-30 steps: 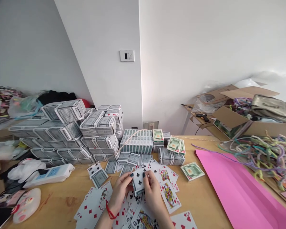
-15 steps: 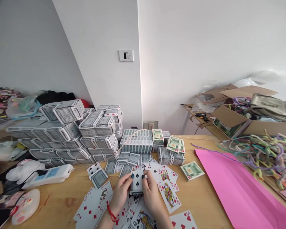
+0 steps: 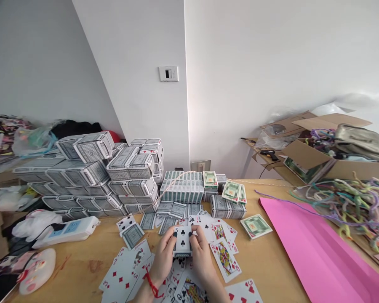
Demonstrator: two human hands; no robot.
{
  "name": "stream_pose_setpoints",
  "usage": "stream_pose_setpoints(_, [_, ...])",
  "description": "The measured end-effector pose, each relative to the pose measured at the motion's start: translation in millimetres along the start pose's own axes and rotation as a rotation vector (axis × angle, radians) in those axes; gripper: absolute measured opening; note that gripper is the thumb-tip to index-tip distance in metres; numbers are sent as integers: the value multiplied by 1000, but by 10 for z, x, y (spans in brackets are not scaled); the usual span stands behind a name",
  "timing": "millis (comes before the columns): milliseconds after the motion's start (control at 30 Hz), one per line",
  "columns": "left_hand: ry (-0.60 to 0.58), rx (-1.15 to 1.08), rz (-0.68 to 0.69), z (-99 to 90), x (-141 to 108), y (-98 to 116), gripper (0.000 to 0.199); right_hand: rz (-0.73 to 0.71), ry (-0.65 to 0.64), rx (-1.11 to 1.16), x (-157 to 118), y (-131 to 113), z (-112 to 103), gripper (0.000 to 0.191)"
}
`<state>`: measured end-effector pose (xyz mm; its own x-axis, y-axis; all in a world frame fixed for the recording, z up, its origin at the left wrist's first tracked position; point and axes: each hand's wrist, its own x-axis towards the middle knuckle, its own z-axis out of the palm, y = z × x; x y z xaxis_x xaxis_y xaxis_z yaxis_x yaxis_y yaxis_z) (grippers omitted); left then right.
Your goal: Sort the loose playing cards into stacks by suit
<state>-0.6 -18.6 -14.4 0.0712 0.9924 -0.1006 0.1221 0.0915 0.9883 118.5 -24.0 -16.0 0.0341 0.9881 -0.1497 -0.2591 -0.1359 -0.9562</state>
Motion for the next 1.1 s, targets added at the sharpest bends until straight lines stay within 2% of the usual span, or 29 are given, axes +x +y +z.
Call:
stream_pose_setpoints(200, [-7, 48, 94, -4, -36, 103, 38, 8, 9, 28, 9, 13, -13, 13])
stream_pose_setpoints(367, [48, 84, 105, -20, -35, 116, 39, 30, -31, 83, -3, 8, -17, 10])
stream_pose_setpoints(567, [43, 67, 86, -10, -39, 118, 36, 24, -51, 103, -18, -18, -9, 7])
stream_pose_setpoints(767, [73, 118, 170, 20, -24, 106, 25, 29, -26, 137, 6, -26, -10, 4])
stream_pose_setpoints(967, [111, 196, 235, 35, -24, 86, 25, 59, 4, 73, 30, 29, -33, 15])
stream_pose_setpoints(1100, [80, 250, 330, -25, -30, 103, 26, 45, -45, 2, 44, 17, -28, 27])
